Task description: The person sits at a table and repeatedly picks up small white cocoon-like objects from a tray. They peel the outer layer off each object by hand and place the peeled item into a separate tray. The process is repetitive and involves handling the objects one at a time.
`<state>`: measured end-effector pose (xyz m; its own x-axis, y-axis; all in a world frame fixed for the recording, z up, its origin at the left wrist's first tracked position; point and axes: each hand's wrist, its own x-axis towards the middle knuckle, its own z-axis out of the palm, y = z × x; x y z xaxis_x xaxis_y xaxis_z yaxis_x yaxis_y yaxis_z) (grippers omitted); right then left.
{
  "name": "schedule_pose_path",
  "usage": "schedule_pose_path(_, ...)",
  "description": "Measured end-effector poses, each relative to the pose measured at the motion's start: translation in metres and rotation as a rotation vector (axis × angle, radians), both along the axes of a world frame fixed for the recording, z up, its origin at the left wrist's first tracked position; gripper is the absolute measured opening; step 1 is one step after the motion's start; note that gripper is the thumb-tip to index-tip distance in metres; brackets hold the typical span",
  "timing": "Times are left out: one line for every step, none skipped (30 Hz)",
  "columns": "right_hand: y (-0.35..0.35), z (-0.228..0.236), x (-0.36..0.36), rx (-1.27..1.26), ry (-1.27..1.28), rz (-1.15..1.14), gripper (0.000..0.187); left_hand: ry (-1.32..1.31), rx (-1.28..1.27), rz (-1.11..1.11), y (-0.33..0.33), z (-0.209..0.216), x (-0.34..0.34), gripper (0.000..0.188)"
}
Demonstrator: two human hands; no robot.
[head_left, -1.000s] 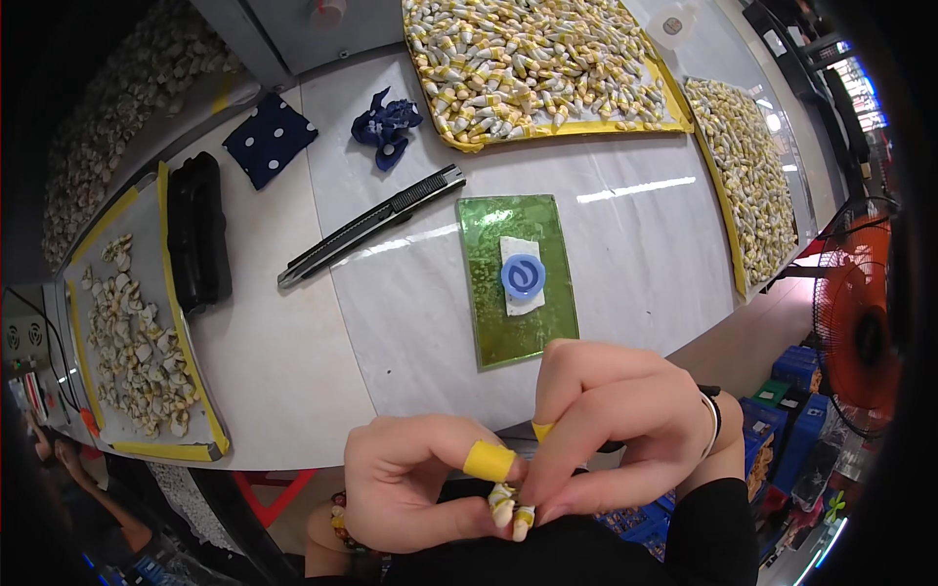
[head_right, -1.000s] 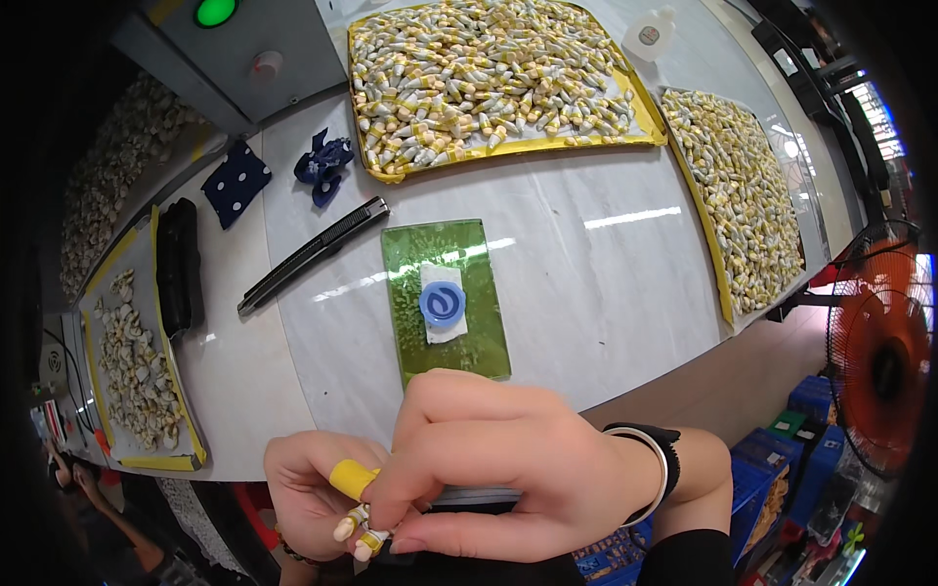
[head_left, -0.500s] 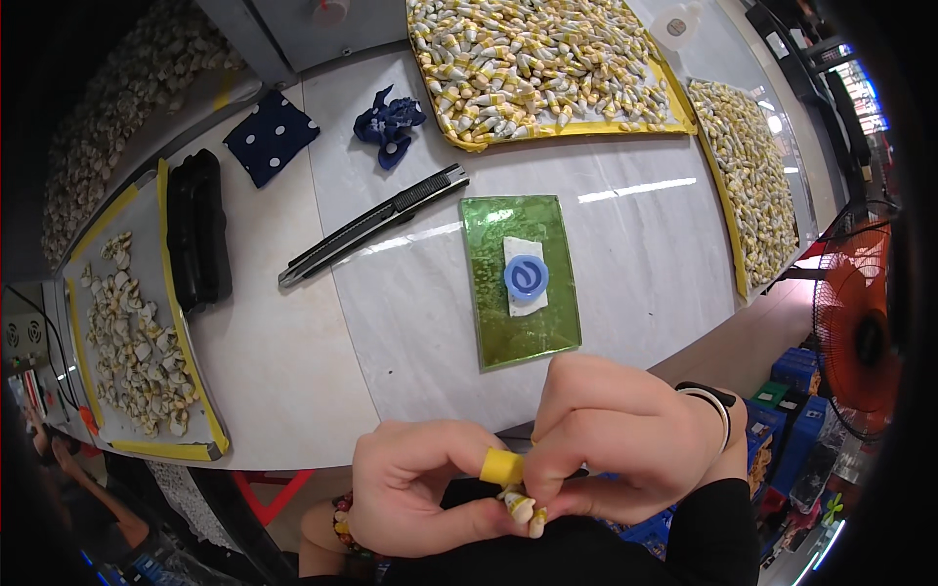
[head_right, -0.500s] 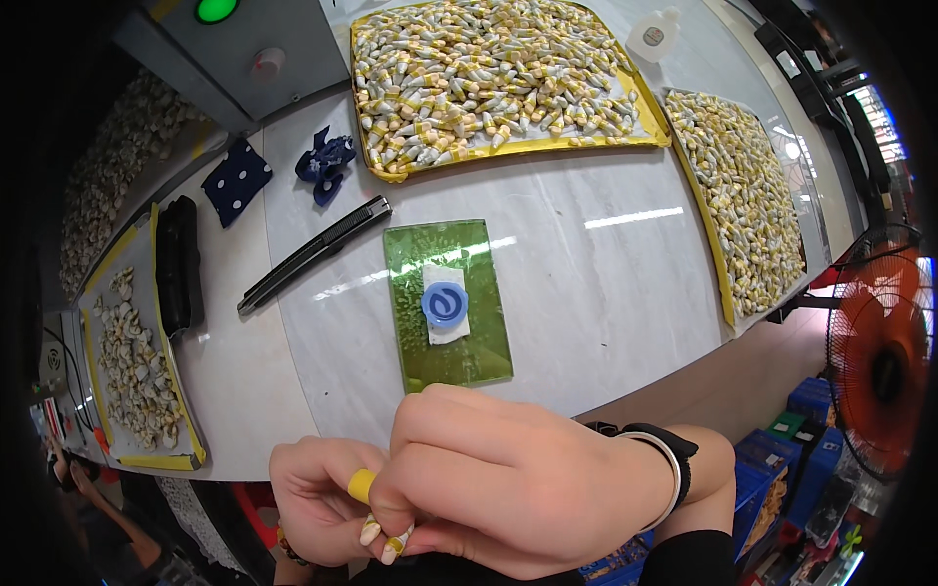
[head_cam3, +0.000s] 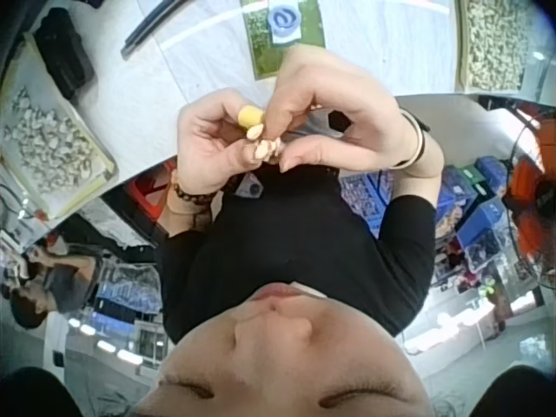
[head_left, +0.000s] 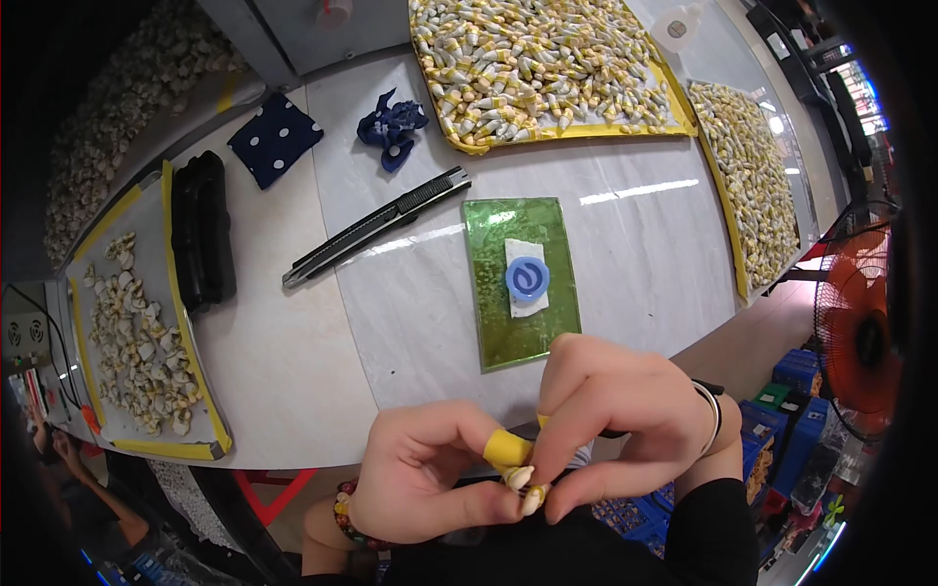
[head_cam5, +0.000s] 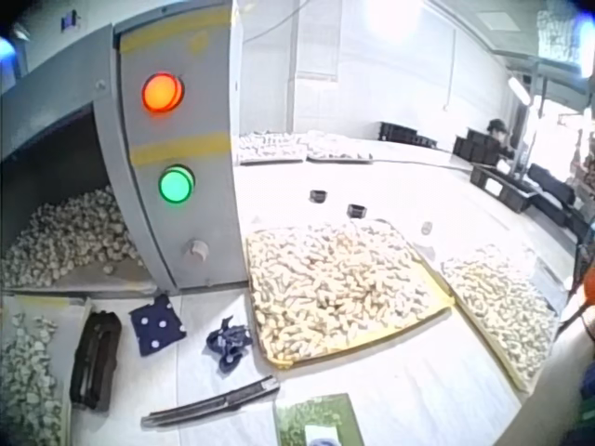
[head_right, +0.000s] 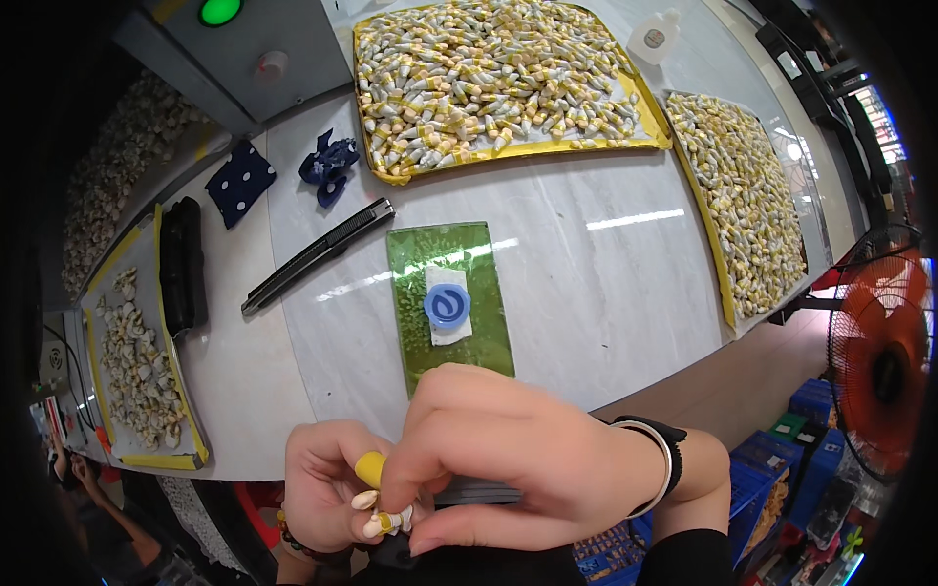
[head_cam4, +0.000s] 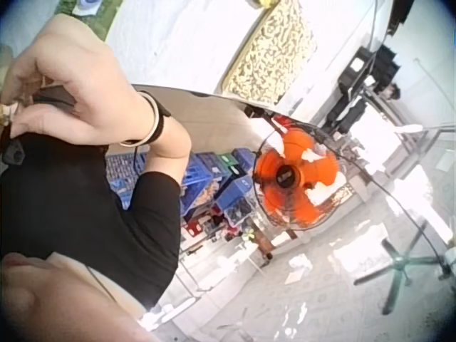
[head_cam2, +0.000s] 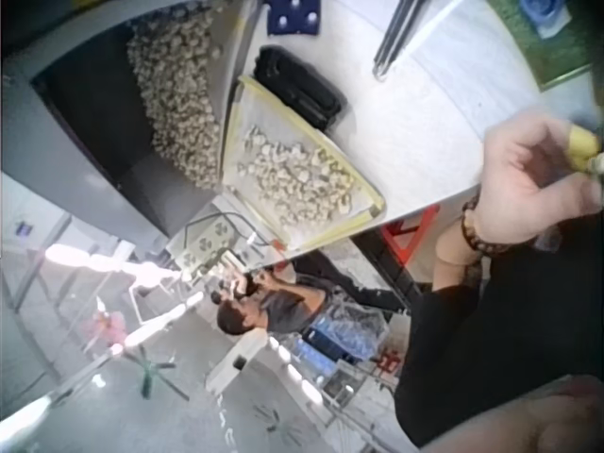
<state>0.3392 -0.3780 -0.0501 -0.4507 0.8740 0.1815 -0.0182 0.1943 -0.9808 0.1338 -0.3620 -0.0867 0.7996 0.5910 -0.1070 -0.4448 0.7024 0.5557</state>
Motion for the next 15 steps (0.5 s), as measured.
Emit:
schedule_pose_path(0.0,-0.002,0.001,-0.004,0.021,-0.004,0.018,-0.016,-0.014,-0.009,0.0,-0.001,0.0,0.028)
schedule_pose_path(-0.001,-0.003,0.001,-0.021,0.041,-0.008,0.018,-0.015,-0.026,-0.018,0.001,0.0,0.001,0.028)
schedule_pose_path(-0.002,-0.004,0.001,-0.038,0.061,-0.011,0.018,-0.013,-0.038,-0.026,0.001,0.0,0.001,0.028)
schedule_pose_path(-0.003,-0.005,0.001,-0.055,0.082,-0.013,0.018,-0.011,-0.05,-0.033,0.001,0.001,0.001,0.029)
schedule_pose_path(-0.004,-0.004,0.002,-0.081,0.096,-0.012,0.017,-0.011,-0.042,-0.034,0.001,0.001,0.002,0.029)
schedule_pose_path(-0.005,-0.004,0.002,-0.107,0.11,-0.01,0.017,-0.01,-0.034,-0.034,0.001,0.0,0.003,0.03)
schedule_pose_path(-0.005,-0.003,0.002,-0.134,0.125,-0.009,0.017,-0.01,-0.027,-0.034,0.0,0.0,0.004,0.03)
schedule_pose_path(-0.005,-0.004,0.002,-0.156,0.135,-0.006,0.017,-0.01,-0.016,-0.035,0.0,-0.001,0.005,0.031)
schedule_pose_path(-0.005,-0.005,0.003,-0.179,0.145,-0.004,0.017,-0.011,-0.006,-0.035,0.0,-0.002,0.005,0.031)
schedule_pose_path(-0.005,-0.005,0.003,-0.202,0.154,-0.001,0.018,-0.013,0.004,-0.036,0.0,-0.003,0.006,0.032)
schedule_pose_path(-0.005,-0.006,0.002,-0.201,0.152,-0.002,0.018,0.001,-0.004,-0.015,-0.001,-0.002,0.005,0.032)
schedule_pose_path(-0.005,-0.007,0.0,-0.2,0.15,-0.003,0.018,0.013,-0.012,0.007,-0.002,0.0,0.004,0.031)
schedule_pose_path(-0.005,-0.007,-0.002,-0.2,0.148,-0.002,0.017,0.026,-0.021,0.03,-0.003,0.002,0.003,0.031)
schedule_pose_path(-0.005,-0.006,-0.002,-0.164,0.104,0.002,0.018,0.116,0.103,-0.021,0.0,0.007,-0.003,0.031)
schedule_pose_path(-0.006,-0.005,0.003,-0.126,0.068,0.01,0.019,0.216,0.227,-0.07,0.007,0.013,-0.014,0.031)
